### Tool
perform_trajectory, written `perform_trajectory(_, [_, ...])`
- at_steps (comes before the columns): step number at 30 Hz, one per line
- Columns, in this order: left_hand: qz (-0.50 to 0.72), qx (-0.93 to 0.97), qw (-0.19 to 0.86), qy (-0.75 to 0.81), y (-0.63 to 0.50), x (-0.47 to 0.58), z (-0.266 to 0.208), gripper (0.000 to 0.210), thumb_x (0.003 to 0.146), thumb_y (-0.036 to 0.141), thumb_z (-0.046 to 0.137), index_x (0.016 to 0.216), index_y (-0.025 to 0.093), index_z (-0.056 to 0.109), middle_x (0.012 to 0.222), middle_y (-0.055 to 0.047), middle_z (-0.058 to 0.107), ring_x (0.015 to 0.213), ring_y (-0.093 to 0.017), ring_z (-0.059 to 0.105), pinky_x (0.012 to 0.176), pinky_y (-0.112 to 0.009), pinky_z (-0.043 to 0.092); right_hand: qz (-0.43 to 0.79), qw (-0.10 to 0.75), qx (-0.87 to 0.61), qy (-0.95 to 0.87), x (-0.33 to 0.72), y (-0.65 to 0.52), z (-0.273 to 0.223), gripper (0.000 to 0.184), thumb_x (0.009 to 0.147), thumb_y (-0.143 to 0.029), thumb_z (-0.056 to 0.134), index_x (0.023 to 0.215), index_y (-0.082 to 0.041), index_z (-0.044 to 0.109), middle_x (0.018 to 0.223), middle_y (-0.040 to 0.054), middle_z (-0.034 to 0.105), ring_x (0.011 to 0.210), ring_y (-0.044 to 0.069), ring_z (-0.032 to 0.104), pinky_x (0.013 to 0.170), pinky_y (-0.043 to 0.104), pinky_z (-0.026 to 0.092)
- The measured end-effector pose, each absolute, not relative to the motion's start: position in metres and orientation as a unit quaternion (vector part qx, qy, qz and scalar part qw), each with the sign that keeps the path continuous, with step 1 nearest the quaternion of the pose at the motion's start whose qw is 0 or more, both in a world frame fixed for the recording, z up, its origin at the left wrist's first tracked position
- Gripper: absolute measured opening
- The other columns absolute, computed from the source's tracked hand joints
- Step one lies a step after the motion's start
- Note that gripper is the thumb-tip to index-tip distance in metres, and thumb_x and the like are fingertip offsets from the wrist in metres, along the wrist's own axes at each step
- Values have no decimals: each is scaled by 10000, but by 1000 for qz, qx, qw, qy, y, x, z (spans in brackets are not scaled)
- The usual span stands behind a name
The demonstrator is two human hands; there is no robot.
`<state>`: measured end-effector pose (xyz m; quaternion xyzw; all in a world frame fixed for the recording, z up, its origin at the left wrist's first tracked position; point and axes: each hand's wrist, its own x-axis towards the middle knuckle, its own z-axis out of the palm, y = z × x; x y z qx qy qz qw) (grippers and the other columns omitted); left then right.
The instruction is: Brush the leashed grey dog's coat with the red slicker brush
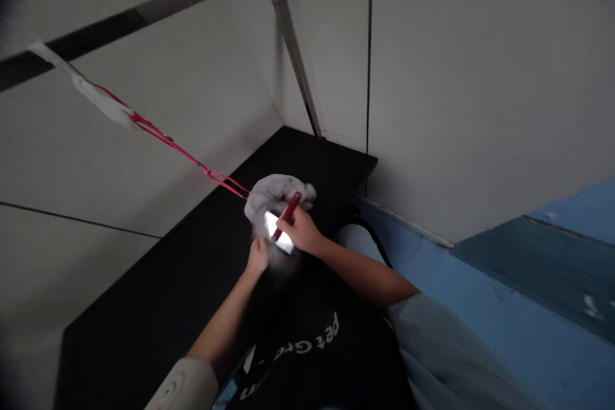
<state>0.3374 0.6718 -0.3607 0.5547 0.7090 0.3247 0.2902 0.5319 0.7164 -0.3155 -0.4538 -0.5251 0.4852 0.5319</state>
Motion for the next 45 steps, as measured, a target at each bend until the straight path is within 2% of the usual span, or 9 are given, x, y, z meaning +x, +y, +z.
perform_trajectory(6, [349,544,284,708,676,343,-358,540,949,614,318,751,205,608,812,-117,710,853,-266,687,858,-401,535,442,566,-488,-496,527,715,-311,154,820,-324,629,931,-227,585,836,21,694,733,184,665,726,326,549])
perform_trajectory(11, [335,546,280,715,678,344,-360,481,939,595,376,741,212,589,769,-107,696,809,-272,689,804,-392,539,485,520,-487,-507,531,724,-314,130,797,-321,632,863,-226,574,749,-6,661,699,179,650,687,315,541])
perform_trajectory(16, [349,554,284,701,679,347,-355,473,951,585,395,759,204,597,761,-95,701,832,-266,699,827,-389,547,425,567,-509,-488,540,732,-312,239,793,-379,633,959,-209,605,866,29,694,716,175,653,690,310,529])
perform_trajectory(26, [357,542,294,702,678,346,-351,429,956,513,428,787,178,636,797,-111,725,868,-279,719,863,-407,560,413,599,-542,-420,544,716,-303,256,783,-375,616,978,-212,585,838,32,676,717,193,648,673,321,522])
perform_trajectory(31, [356,530,294,711,679,340,-354,428,970,476,429,786,170,664,824,-126,752,908,-288,729,904,-428,565,329,651,-551,-404,549,711,-303,227,826,-390,599,983,-229,566,969,72,678,891,222,653,845,376,545])
perform_trajectory(33, [352,529,296,714,679,337,-352,429,982,435,415,812,150,686,874,-147,769,940,-298,732,937,-449,557,356,638,-531,-429,546,713,-308,193,834,-384,597,949,-234,561,958,74,677,894,226,653,842,382,550])
perform_trajectory(36, [331,527,310,718,680,336,-346,474,1005,414,393,818,117,711,904,-180,778,972,-320,740,942,-457,556,462,557,-513,-461,542,720,-318,178,797,-374,627,857,-235,533,770,23,640,727,206,632,704,354,547])
perform_trajectory(41, [319,485,328,745,686,344,-335,387,978,403,524,915,103,760,1017,-193,795,1143,-350,715,984,-436,555,398,610,-551,-407,550,729,-318,176,839,-389,573,907,-240,507,793,18,649,762,200,650,722,341,546])
perform_trajectory(45, [336,464,351,740,690,351,-334,344,952,399,602,991,106,777,1076,-174,797,1179,-345,704,1016,-436,550,457,553,-499,-486,556,728,-306,158,808,-352,620,869,-240,526,744,11,651,696,199,655,676,334,541])
